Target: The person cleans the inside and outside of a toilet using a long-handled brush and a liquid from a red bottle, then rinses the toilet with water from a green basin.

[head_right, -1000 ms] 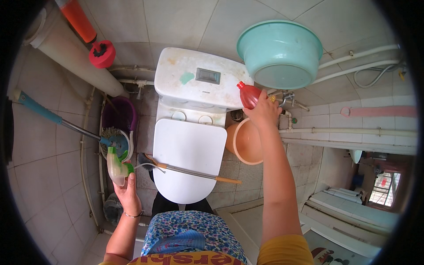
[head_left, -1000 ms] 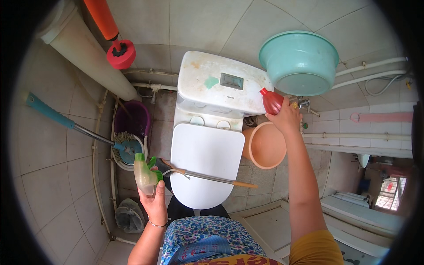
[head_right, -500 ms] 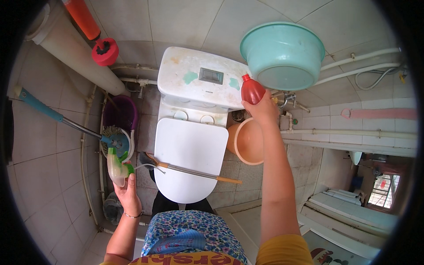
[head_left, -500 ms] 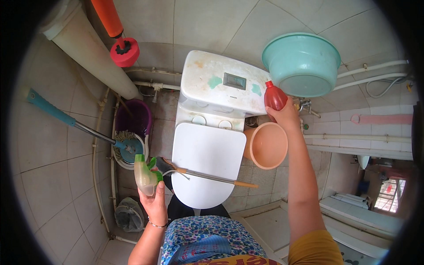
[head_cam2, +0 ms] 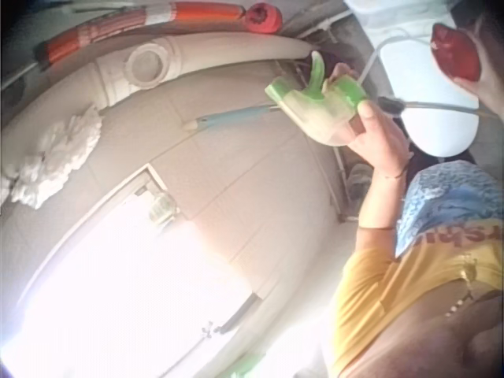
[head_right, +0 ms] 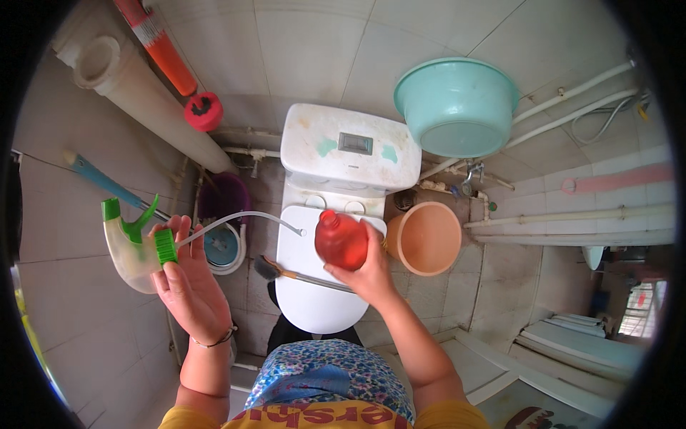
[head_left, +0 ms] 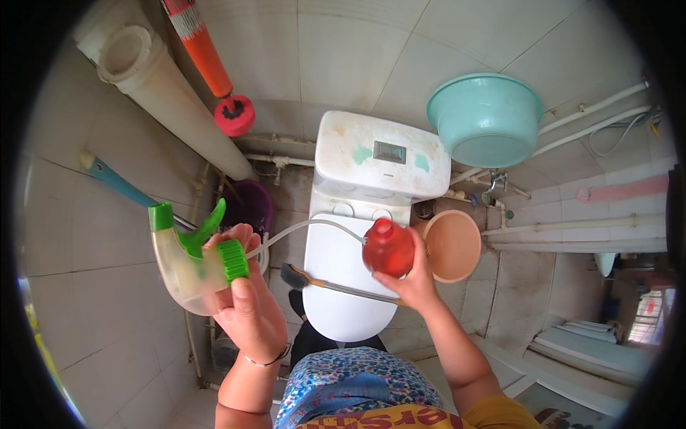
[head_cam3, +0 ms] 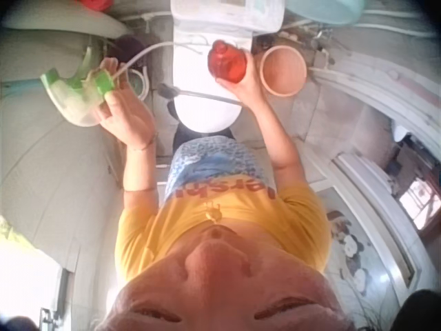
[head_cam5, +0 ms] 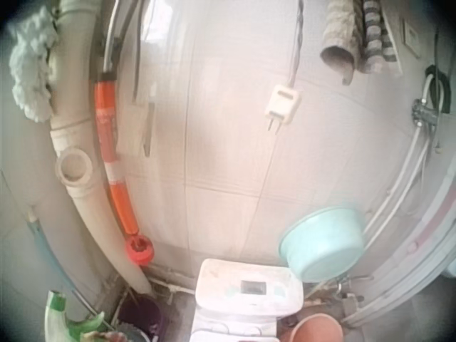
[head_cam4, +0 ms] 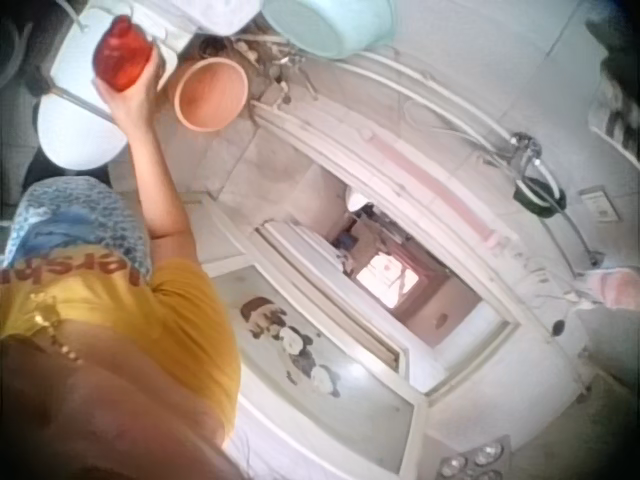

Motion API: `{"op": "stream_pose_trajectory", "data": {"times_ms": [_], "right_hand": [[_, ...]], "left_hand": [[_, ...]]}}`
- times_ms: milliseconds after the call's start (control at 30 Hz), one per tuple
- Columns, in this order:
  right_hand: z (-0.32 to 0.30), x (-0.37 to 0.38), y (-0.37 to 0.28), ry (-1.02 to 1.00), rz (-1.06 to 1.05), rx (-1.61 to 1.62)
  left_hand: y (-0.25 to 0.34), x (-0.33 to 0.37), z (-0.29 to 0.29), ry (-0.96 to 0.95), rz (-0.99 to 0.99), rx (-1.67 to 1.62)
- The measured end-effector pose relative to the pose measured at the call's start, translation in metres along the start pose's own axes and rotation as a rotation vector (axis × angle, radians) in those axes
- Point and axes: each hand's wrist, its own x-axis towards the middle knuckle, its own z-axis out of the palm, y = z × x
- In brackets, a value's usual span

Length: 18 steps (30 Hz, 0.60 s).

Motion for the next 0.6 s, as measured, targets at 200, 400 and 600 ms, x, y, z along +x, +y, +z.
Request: {"op": "stream_pose_trajectory", "data": {"times_ms": [200, 400, 600], "right_hand": [[-0.011, -0.028, -0.044, -0.041, -0.076, -0.035], [-0.034, -0.038, -0.085, -0.015, -0.223, -0.063], [-0.05, -0.048, -0.105, 0.002, -0.203, -0.078]], "left_hand": [[0.032, -0.009, 0.022, -0.02, -0.035, 0.042], [0.062, -0.016, 0.037, -0.155, -0.032, 0.139], [0.102, -0.003, 0.046, -0.179, 0.148, 0.109]]}}
